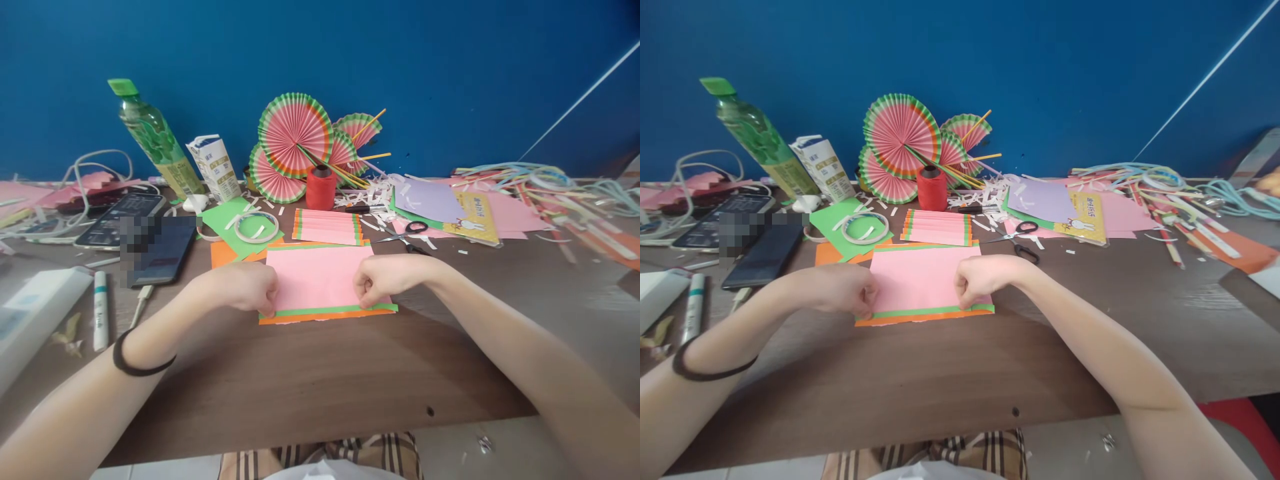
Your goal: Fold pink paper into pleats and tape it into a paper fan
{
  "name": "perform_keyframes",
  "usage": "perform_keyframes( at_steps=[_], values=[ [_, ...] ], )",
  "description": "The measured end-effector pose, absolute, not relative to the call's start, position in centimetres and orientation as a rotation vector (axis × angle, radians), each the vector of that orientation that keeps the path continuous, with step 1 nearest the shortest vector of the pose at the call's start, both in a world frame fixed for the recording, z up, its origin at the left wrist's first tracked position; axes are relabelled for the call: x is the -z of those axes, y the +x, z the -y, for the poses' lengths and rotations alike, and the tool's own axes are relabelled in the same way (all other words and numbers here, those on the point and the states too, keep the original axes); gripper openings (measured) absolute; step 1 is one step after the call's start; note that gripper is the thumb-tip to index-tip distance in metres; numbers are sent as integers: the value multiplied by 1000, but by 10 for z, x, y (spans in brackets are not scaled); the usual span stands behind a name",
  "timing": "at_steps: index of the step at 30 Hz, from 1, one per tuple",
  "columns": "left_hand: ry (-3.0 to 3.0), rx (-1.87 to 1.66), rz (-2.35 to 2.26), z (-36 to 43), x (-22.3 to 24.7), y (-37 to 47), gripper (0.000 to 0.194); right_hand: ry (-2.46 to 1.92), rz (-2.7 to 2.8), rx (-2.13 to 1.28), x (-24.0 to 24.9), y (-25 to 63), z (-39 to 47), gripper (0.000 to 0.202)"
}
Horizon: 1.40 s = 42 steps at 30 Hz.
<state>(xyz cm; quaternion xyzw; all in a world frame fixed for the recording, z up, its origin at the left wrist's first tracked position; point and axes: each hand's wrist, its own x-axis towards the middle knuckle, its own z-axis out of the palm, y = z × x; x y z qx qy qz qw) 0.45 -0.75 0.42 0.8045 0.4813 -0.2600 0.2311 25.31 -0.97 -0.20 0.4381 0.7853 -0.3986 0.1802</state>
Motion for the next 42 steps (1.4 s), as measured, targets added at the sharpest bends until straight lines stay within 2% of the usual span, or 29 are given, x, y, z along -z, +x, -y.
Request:
perform_keyframes(
  at_steps=[6, 14, 19, 24, 42],
  values=[
    [2224, 736, -1388, 8, -7, 5, 31, 1219, -2220, 1130, 3, 253, 9, 15],
    [2218, 708, -1362, 8, -7, 4, 24, 1193, -2220, 1152, 0, 255, 8, 19],
    [2260, 612, -1251, 14, -5, 6, 11, 1181, -2231, 1157, 3, 256, 7, 22],
    [2148, 419, -930, 18, 2, 14, 24, 1162, -2238, 1158, 4, 256, 7, 20],
    [2287, 71, -766, 27, 17, 37, 24, 1159, -2237, 1089, 1, 254, 7, 22]
  ],
)
